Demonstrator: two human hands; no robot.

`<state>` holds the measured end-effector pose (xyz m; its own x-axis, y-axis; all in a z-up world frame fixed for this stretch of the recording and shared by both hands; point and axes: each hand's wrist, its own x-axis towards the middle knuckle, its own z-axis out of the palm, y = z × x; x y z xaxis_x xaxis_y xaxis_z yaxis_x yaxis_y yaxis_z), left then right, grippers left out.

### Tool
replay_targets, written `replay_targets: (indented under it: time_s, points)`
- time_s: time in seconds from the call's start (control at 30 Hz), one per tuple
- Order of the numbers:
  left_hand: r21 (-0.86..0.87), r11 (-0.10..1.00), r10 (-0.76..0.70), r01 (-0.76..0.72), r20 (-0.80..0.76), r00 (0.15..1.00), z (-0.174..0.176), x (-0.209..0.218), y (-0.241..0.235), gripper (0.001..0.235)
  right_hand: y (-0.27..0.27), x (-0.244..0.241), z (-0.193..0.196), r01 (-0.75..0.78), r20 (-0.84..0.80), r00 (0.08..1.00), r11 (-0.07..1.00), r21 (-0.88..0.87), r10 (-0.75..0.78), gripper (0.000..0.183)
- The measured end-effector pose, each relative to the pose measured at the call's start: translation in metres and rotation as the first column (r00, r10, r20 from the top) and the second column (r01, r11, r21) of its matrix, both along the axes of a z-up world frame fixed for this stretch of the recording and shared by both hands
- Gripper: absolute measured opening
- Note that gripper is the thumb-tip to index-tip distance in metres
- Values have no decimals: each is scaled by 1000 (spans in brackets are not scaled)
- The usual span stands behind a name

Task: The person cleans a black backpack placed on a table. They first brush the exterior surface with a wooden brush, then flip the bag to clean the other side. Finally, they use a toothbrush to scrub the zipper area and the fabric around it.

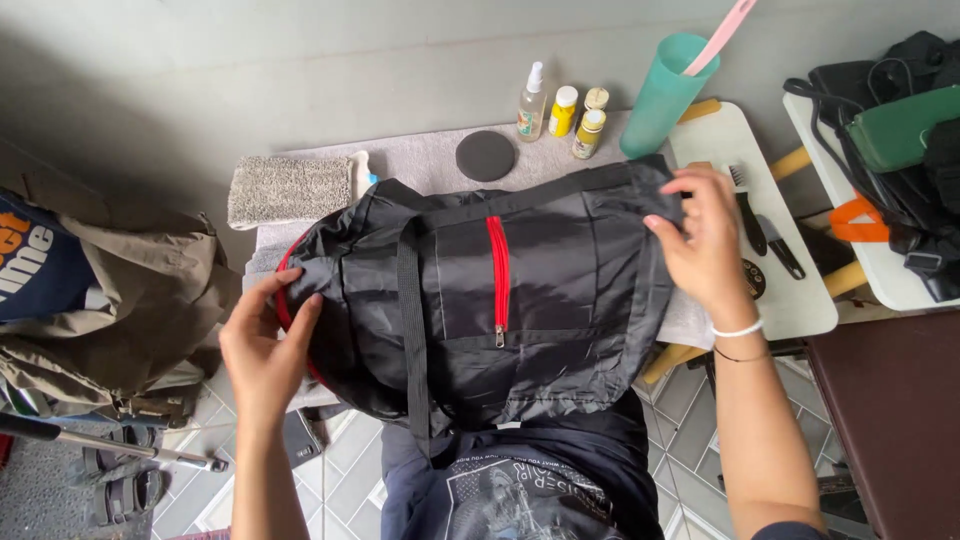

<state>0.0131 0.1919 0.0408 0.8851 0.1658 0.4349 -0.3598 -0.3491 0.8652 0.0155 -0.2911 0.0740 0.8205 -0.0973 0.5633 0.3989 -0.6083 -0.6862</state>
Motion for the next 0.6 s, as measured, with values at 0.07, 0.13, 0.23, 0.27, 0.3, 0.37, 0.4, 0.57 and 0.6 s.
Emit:
replay_targets:
  time_s: [0.07, 0.13, 0.23, 0.27, 0.3, 0.37, 0.4, 0.57, 0.6]
  points:
    - [194, 978, 74, -82, 45, 996, 14, -6, -15, 35, 4, 4, -19, 74, -20, 997, 993, -87, -76, 28]
    - [364, 913, 156, -183, 104, 982, 18, -10, -26, 31, 14, 5, -18, 129, -34, 990, 974, -184, -138, 23]
    - [490, 830, 231, -266, 131, 964, 15, -17, -34, 35, 35, -14, -7, 142, -102, 978, 941, -309, -181, 19]
    - [543, 773, 253, -327, 208, 945, 19, -20, -36, 47, 38, -20, -8, 208, 30, 977, 904, -374, -213, 19]
    - [587, 711, 267, -388, 286, 920, 23, -22, -40, 59, 40, -25, -9, 281, 164, 959, 859, -427, -232, 20]
    - [601, 656, 259, -457, 390, 884, 5, -20, -45, 52, 50, -36, -15, 259, 180, 963, 873, -413, -201, 15]
    - [603, 601, 239, -525, 491, 838, -4, -20, -47, 45, 55, -44, -19, 240, 197, 965, 885, -398, -173, 10]
    - [599, 744, -81, -297, 521, 849, -29, -44, -108, 28, 91, -47, -59, -50, 44, 996, 900, -434, 77, 14]
    - [603, 788, -215, -121, 455, 864, -35, -51, -123, 29, 93, -46, -64, -116, -41, 993, 891, -438, 110, 18]
